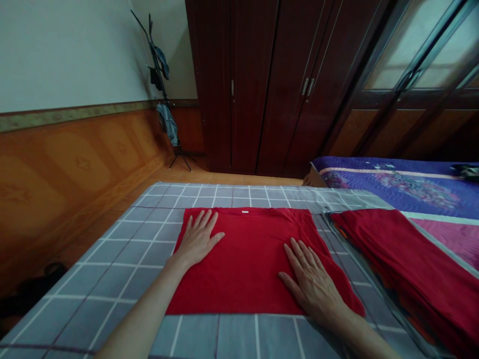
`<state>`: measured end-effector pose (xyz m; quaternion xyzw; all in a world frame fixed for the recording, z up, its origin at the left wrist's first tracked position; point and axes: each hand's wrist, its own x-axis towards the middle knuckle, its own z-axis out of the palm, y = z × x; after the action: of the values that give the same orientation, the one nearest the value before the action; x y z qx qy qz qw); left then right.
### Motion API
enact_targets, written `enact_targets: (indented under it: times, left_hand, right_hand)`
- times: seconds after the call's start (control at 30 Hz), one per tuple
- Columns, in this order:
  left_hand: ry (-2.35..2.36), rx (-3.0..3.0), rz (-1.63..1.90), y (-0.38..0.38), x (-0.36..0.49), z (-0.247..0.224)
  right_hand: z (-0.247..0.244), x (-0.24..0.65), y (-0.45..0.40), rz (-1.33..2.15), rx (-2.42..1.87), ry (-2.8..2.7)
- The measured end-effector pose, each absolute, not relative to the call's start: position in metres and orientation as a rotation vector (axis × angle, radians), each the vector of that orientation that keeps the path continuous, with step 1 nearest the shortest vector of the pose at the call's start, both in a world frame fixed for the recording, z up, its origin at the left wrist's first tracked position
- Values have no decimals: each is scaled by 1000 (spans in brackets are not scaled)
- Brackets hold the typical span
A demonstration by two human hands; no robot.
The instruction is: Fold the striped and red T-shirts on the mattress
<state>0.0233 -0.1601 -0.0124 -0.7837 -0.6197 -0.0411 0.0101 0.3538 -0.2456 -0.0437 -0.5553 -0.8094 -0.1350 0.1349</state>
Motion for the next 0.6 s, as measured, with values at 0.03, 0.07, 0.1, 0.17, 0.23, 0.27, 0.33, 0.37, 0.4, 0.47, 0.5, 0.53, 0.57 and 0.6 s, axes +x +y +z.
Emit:
enact_targets:
  times: [0.03, 0.07, 0.1, 0.17, 0.23, 0.27, 0.33, 0.37, 0.4, 0.47, 0.5, 0.53, 0.57, 0.6]
  left_hand:
    - [-1905, -2457, -133, -160, 26, -12]
    - [-1920, -2421, -137, -161, 28, -11]
    - [-1964, -2348, -148, -161, 30, -9]
    - [-2010, -2234, -187, -166, 39, -3]
    - [-1924, -2316, -241, -174, 53, 3]
    - [-1822, -2451, -255, -180, 63, 4]
    - [-1575, -2762, -233, -189, 80, 5]
    - [-1495, -2863, -204, -191, 85, 3]
    - [-1481, -2901, -173, -191, 86, 0]
    - [-1645, -2786, -141, -183, 78, -6]
    - [-1765, -2669, -145, -177, 69, -10]
    - [-1856, -2561, -153, -170, 59, -13]
    - [-1919, -2476, -160, -163, 50, -15]
    - [-1957, -2419, -164, -158, 41, -18]
  right_hand:
    - [-44, 354, -245, -394, -1606, -2344]
    - [-44, 354, -245, -395, -1603, -2342]
    - [-44, 354, -245, -393, -1600, -2341]
    - [-45, 354, -245, -382, -1598, -2335]
    - [-45, 353, -245, -368, -1595, -2327]
    - [-45, 353, -245, -361, -1596, -2324]
    - [-45, 353, -245, -353, -1596, -2324]
    - [-44, 353, -246, -349, -1598, -2327]
    - [-44, 354, -246, -346, -1600, -2331]
    - [-43, 354, -246, -337, -1605, -2338]
    - [-42, 354, -246, -335, -1606, -2338]
    - [-42, 354, -246, -333, -1607, -2339]
    - [-42, 354, -246, -331, -1607, -2341]
    - [-42, 354, -246, -330, -1608, -2341]
